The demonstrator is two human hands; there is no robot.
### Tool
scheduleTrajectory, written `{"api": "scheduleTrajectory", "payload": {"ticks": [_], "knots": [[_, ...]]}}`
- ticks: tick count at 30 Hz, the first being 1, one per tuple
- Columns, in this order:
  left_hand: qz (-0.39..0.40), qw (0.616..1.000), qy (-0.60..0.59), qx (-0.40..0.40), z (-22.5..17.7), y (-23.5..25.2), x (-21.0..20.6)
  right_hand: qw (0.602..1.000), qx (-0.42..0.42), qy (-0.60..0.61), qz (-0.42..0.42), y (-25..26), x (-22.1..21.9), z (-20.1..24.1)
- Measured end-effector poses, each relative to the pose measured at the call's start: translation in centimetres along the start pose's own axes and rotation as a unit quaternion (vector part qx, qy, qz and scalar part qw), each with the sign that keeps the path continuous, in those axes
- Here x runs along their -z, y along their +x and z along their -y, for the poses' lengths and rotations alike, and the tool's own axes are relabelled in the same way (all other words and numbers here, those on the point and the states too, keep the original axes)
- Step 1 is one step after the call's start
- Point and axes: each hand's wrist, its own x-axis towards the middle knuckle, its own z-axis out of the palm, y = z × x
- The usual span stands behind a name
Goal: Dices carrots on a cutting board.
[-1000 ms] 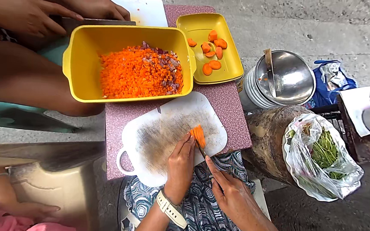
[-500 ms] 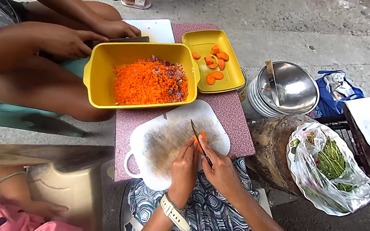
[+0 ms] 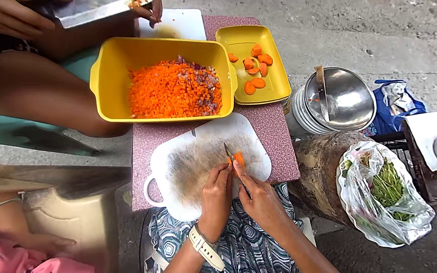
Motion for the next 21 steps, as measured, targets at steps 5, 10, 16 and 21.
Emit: {"api": "scheduleTrajectory", "payload": {"ticks": [5, 10, 16, 21], "knots": [[-0.002, 1.000, 0.001, 0.000, 0.0, 0.0, 0.0, 0.999, -0.008, -0.021, 0.036, -0.3, 0.9, 0.5], [-0.008, 1.000, 0.009, -0.004, 0.0, 0.1, -0.1, 0.999, 0.005, -0.018, 0.032, -3.1, 1.4, -0.2], [0.002, 1.000, 0.004, 0.018, 0.1, 0.3, 0.0, 0.999, -0.009, 0.015, 0.032, -6.8, 2.3, -0.9], [0.012, 0.999, -0.003, 0.033, 0.2, 0.5, 0.4, 0.992, 0.022, 0.091, -0.089, -5.0, 2.3, -1.8]]}}
